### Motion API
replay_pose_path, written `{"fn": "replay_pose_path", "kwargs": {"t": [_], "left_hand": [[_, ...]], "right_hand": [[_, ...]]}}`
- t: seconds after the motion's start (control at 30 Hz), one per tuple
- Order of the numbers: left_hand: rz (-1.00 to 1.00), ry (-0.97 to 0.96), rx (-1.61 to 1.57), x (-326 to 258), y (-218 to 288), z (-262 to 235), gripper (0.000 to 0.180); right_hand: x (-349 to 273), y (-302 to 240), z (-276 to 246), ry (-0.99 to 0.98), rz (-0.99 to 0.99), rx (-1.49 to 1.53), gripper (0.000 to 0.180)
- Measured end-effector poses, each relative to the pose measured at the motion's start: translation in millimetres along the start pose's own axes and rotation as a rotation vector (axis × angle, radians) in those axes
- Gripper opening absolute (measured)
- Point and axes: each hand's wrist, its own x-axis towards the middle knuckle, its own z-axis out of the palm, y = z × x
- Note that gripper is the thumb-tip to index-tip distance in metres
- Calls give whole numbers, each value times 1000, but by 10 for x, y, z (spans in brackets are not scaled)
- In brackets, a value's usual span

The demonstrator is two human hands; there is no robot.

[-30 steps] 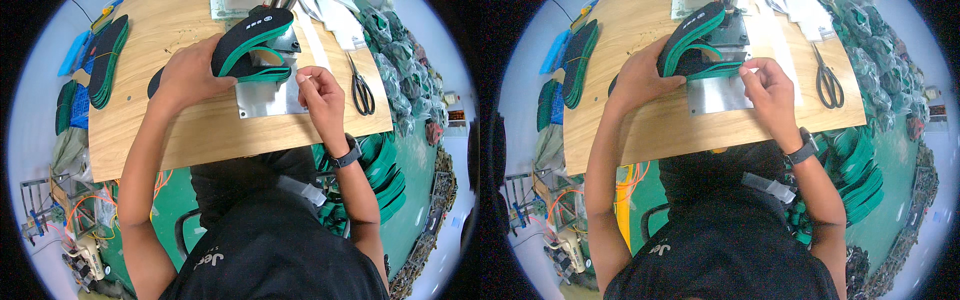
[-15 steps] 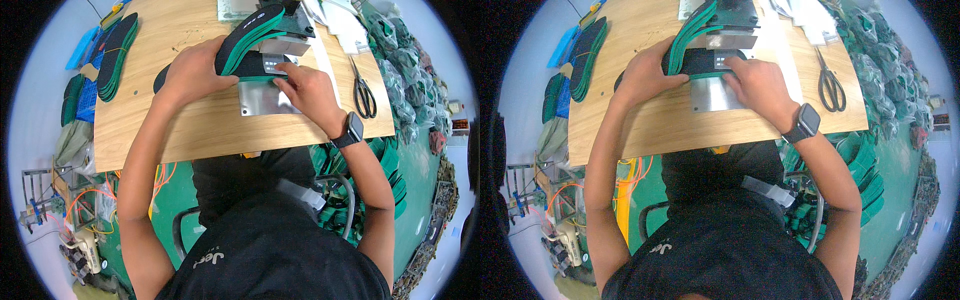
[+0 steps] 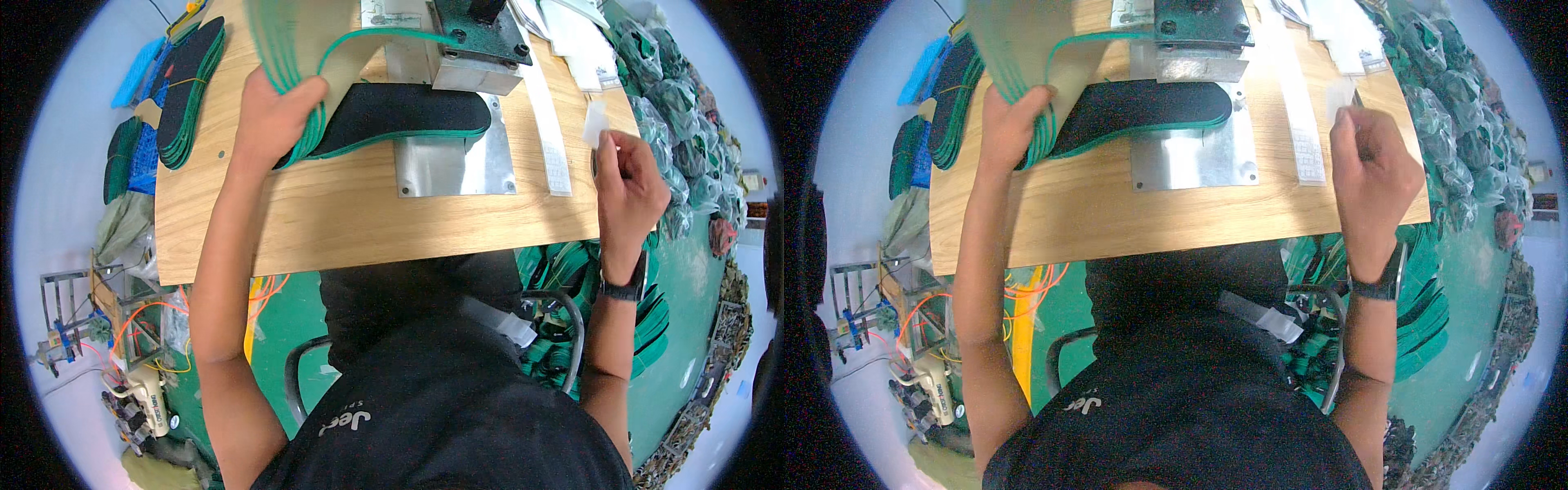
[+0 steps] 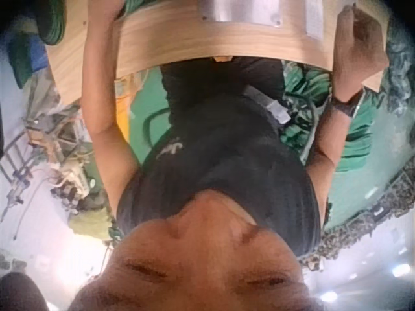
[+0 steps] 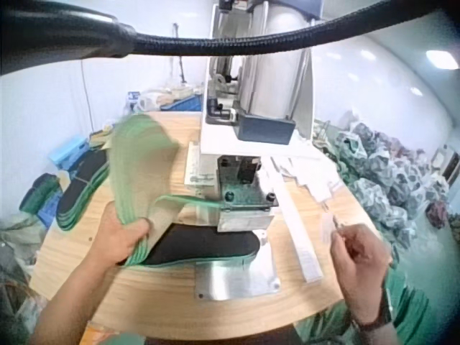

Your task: The person picks up stacks of green shoe insoles, cuts small circular labels from a plastic sheet using shears, and applies the labels to the top insole of each stack before securing them with a rubber band.

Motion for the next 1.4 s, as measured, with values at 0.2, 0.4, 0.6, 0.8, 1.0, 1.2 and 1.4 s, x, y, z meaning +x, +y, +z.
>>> {"fn": "replay_pose_path", "kwargs": {"t": [0.2, 0.4, 0.6, 0.8, 1.0, 1.2, 1.4], "left_hand": [[0, 44, -49, -17, 24, -31, 14], [-2, -39, -10, -50, 60, 1, 18], [12, -76, 27, -29, 21, -5, 18], [3, -93, 25, -14, 10, 8, 17], [18, -100, 24, -5, -17, 19, 16], [7, -114, 82, -10, 50, 15, 17], [-2, -90, 52, -2, 36, 27, 18]], "right_hand": [[-26, 51, 646, -224, -444, -83, 6], [-131, -176, 847, -414, -450, 11, 18], [-129, -155, 851, -435, -420, -29, 22], [-151, -141, 885, -443, -380, -81, 29], [-207, -245, 851, -502, -307, -103, 38], [-248, -231, 783, -540, -348, -152, 44], [-274, -272, 815, -569, -326, -194, 47]]}}
